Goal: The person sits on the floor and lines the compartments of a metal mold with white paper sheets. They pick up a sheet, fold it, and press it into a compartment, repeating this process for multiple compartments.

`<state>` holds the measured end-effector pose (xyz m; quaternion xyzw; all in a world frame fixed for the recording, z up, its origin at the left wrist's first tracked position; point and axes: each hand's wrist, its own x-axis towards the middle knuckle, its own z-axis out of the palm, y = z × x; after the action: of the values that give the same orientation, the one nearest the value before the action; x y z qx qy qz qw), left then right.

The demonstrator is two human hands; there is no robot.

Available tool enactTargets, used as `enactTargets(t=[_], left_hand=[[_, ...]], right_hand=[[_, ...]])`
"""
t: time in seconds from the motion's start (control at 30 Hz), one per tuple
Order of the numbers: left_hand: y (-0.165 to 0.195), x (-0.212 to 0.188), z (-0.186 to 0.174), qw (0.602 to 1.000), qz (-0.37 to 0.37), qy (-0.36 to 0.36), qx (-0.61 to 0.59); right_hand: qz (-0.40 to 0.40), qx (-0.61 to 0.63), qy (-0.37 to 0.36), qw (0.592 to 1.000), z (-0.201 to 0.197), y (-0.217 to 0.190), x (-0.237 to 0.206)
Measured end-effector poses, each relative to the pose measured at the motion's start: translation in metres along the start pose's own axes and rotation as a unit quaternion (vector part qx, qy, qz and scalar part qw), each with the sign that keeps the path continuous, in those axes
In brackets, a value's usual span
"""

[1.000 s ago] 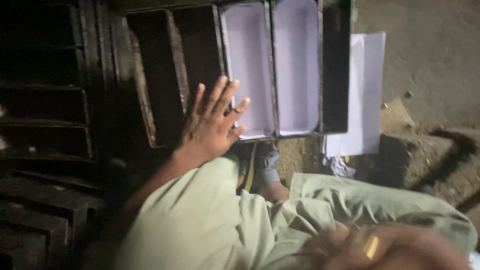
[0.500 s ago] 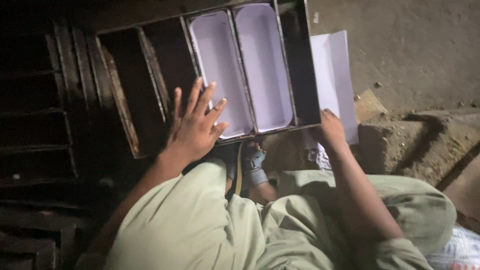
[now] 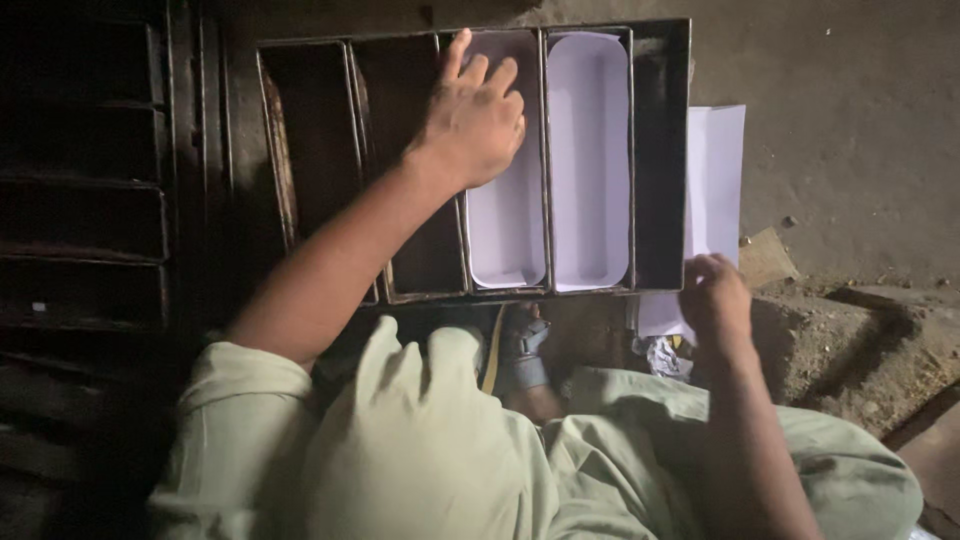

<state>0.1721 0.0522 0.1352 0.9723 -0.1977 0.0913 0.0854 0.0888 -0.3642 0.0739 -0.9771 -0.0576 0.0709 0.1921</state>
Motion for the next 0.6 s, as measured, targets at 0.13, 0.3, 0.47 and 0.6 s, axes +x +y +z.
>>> enactTargets(t=[0.13,0.3,0.47,0.6], left_hand=[[0.003,0.001,0.001,0.999,-0.010,-0.037,0.011],[0.002,0.006,-0.004,0.998,-0.003,-0.055,0.005],[0.027,-0.006,-0.025,0.985,-0.011,0.101,-0.139],[0.043,-0.039,-0.032,0.815,-0.127,0.025,-0.565]], right_hand=[[0.109,0.075,-0.043,0.990,-0.046,-0.025,0.009],[-0.084,0.464,0.042,0.881,-0.112,-0.087,-0.005],[-0.273,0.303,0.089,0.909,-0.109,-0.171,0.000],[-0.452,0.087,-0.042,0.887,-0.060,-0.236,-0.029]])
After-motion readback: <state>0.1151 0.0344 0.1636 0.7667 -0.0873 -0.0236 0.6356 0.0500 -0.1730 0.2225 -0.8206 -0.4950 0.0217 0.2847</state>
